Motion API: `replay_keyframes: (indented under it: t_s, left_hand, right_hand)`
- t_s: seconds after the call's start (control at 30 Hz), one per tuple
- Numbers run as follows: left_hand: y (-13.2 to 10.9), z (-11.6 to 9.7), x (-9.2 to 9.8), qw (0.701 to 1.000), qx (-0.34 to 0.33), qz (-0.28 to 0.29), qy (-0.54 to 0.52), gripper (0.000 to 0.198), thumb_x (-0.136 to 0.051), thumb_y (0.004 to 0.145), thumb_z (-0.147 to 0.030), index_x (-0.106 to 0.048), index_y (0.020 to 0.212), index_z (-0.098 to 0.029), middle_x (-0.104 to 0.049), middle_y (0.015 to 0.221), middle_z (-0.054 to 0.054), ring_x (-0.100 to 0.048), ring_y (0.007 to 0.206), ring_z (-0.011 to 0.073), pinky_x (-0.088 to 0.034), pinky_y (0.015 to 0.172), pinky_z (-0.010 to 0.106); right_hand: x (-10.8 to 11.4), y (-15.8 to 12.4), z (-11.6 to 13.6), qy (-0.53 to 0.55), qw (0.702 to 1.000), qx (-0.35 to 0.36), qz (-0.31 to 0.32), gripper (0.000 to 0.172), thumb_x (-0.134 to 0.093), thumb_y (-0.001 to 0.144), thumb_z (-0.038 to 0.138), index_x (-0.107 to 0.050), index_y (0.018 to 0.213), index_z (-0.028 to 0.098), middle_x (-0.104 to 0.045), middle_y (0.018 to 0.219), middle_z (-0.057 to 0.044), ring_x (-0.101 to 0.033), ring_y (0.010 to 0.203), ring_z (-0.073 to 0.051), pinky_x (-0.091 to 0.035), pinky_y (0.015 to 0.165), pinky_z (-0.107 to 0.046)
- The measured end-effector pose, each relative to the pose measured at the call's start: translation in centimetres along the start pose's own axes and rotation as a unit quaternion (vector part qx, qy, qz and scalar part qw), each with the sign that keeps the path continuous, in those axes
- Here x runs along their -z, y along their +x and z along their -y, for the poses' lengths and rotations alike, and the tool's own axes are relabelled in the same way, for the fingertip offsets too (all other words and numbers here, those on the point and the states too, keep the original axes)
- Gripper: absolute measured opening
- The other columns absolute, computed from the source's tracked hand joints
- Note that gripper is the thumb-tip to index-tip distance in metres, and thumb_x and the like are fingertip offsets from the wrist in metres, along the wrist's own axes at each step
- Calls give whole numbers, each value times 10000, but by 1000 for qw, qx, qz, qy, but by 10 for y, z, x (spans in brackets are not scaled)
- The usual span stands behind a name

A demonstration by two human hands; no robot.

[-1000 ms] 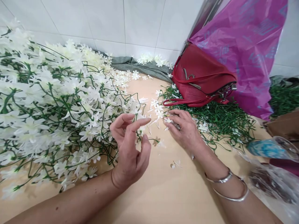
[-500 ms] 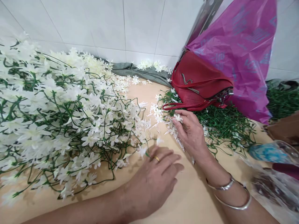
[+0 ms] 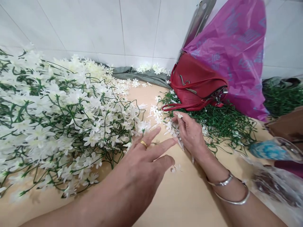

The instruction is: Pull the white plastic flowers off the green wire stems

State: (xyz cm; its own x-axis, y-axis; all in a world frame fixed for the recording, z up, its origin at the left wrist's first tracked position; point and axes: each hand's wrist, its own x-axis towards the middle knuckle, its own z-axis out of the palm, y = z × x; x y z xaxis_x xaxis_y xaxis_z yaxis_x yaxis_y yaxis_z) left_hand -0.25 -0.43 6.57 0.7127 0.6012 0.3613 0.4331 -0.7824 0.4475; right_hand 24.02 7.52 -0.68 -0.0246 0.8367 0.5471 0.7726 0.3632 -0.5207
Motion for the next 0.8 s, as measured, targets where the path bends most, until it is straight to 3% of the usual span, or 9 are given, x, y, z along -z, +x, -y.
replay_keyframes:
  t_s: [0.07, 0.2, 0.3, 0.37, 0.47, 0.53, 0.63, 0.8]
  left_hand:
    - [-5, -8, 17, 999, 0, 27, -28, 400, -515, 891, -12, -730, 1073, -296, -679, 1435, 22, -591, 1394, 251, -384, 1258, 505]
    - [-24, -16, 28, 994, -19, 61, -86, 369, -668, 847, -50, -756, 956, -392, -808, 1161, -77, -649, 1328, 254, -530, 1126, 441]
    - [-26, -9, 33, 988, 7, 102, -118, 340, -636, 897, -74, -753, 1011, -373, -821, 1098, -52, -775, 1054, 198, -601, 968, 326]
    - [-18, 2, 36, 995, 46, 59, -61, 304, -536, 973, -116, -744, 1063, -319, -809, 1063, 20, -770, 917, 194, -604, 802, 296]
    - [2, 27, 36, 989, 65, -35, 129, 278, -492, 972, -100, -739, 993, -228, -770, 980, 91, -694, 973, 273, -537, 865, 397]
    - [14, 43, 31, 977, 60, -17, 206, 257, -513, 909, -34, -702, 847, -196, -737, 891, 109, -654, 942, 292, -495, 879, 433]
    - [25, 59, 17, 969, 60, -3, 241, 270, -528, 799, 35, -609, 674, -191, -675, 783, 120, -627, 876, 308, -447, 884, 469]
    - [33, 69, 1, 956, 56, 18, 287, 263, -512, 731, 48, -607, 696, -195, -624, 712, 102, -621, 819, 305, -385, 921, 495]
  right_hand:
    - [1, -1, 2, 1, 1000, -5, -1, 270, -457, 1042, 256, -678, 1195, 231, -806, 975, -75, -745, 865, -255, -526, 840, -410]
    - [1, -2, 8, -34, 998, 40, -27, 262, -444, 1045, 255, -693, 1117, 217, -790, 1101, -116, -723, 1024, -292, -491, 913, -440]
    - [1, -3, 12, -57, 995, 69, -33, 274, -425, 1047, 224, -679, 1147, 205, -771, 1132, -133, -698, 1077, -298, -471, 944, -452]
    - [1, -3, 13, -70, 994, 71, -36, 265, -423, 1047, 215, -677, 1124, 209, -767, 1122, -132, -689, 1061, -299, -466, 936, -455]
    - [0, -4, 13, -87, 994, 60, -40, 243, -436, 1039, 216, -676, 1080, 215, -765, 1089, -127, -671, 1025, -303, -466, 917, -453]
    - [-1, -4, 11, -92, 993, 55, -39, 241, -435, 1037, 216, -674, 1061, 219, -762, 1061, -121, -658, 1005, -299, -466, 906, -447]
    - [-3, -3, 9, -91, 993, 56, -41, 251, -422, 1041, 228, -673, 1060, 231, -757, 1053, -110, -644, 986, -293, -463, 884, -440]
    - [-4, -3, 8, -90, 994, 60, -25, 257, -414, 1048, 235, -668, 1090, 236, -752, 1062, -109, -640, 996, -290, -453, 873, -438]
